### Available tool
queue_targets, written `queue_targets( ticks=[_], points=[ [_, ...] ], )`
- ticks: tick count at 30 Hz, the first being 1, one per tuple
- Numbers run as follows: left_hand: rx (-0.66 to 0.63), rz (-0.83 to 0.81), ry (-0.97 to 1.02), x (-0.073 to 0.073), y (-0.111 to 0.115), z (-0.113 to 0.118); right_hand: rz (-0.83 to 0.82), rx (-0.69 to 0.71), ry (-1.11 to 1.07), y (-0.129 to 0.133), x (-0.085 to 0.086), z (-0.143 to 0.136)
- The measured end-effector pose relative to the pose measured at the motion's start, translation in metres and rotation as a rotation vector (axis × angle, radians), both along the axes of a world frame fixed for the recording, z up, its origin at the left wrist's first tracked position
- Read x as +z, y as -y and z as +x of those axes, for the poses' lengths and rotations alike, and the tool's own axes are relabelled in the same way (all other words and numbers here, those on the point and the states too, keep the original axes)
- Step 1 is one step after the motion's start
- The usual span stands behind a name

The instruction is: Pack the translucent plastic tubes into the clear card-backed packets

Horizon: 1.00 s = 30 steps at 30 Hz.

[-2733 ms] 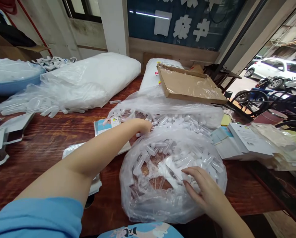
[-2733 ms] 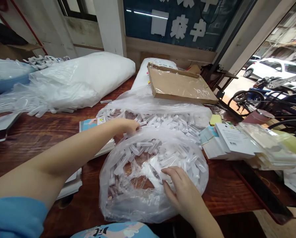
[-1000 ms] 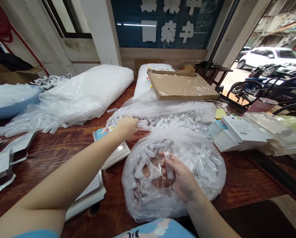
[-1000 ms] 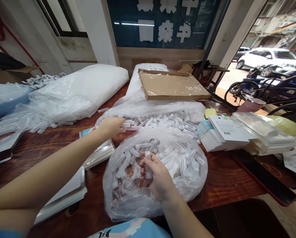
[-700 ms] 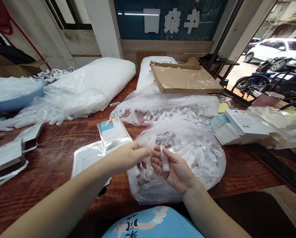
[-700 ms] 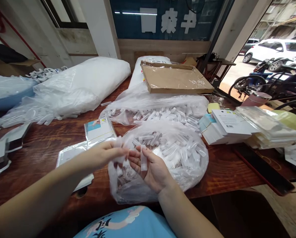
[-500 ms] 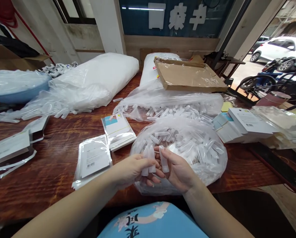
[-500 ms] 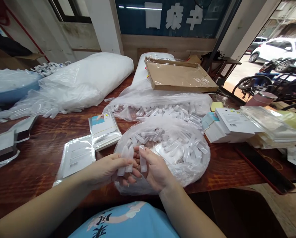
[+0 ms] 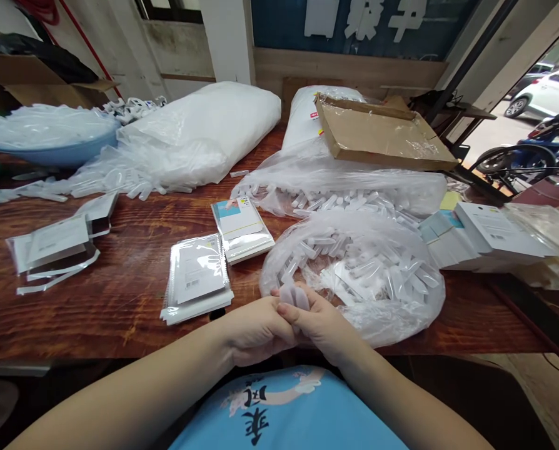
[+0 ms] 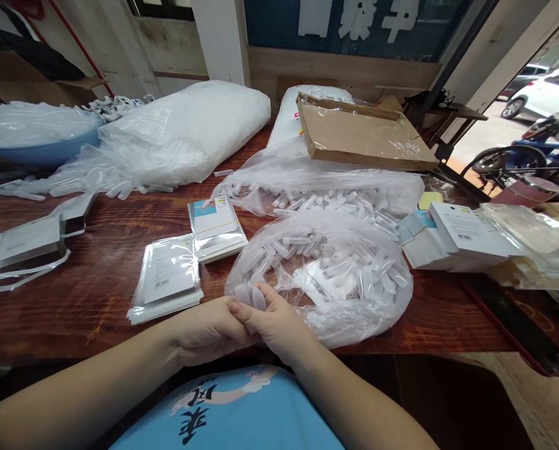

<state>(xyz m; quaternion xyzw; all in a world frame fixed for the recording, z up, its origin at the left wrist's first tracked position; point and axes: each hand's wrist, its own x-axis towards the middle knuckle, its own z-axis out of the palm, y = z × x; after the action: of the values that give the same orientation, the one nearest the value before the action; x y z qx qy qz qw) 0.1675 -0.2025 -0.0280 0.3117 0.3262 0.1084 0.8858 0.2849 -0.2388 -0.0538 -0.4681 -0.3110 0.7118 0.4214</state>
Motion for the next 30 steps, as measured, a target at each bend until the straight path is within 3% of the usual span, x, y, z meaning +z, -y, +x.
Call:
queue_targets(
  ticks=[5,8,10,13,14,16,18,21,25,30],
  points=[
    [-0.029,-0.057,0.077,0.004,0.011,-0.038,-0.067,0.014,-0.068,-0.003,0.005,-0.016],
    [-0.158,0.114,-0.117,0.010,0.006,-0.085,-0.100,-0.113,-0.126,-0.005,0.013,-0.017],
    [-0.134,0.472,-0.385,0.008,-0.005,-0.120,-0.071,-0.160,-0.186,-0.005,0.019,-0.017],
    [0.039,1.247,-0.900,-0.011,-0.029,-0.158,-0.098,0.025,-0.311,-0.004,0.023,-0.022],
    [0.039,1.449,-1.021,-0.020,-0.036,-0.166,-0.152,0.124,-0.344,-0.004,0.022,-0.026],
    [-0.116,1.644,-1.153,-0.039,-0.048,-0.174,-0.301,0.284,-0.393,-0.006,0.016,-0.037],
    [-0.254,1.658,-1.194,-0.052,-0.053,-0.175,-0.441,0.343,-0.408,-0.009,0.007,-0.049],
    [-0.256,1.641,-1.199,-0.060,-0.054,-0.172,-0.507,0.311,-0.398,-0.016,-0.004,-0.064],
    [-0.238,1.655,-1.188,-0.057,-0.048,-0.167,-0.465,0.322,-0.354,-0.021,-0.010,-0.077],
    [-0.188,1.678,-1.199,-0.052,-0.040,-0.165,-0.531,0.440,-0.349,-0.025,-0.016,-0.089]
  ],
)
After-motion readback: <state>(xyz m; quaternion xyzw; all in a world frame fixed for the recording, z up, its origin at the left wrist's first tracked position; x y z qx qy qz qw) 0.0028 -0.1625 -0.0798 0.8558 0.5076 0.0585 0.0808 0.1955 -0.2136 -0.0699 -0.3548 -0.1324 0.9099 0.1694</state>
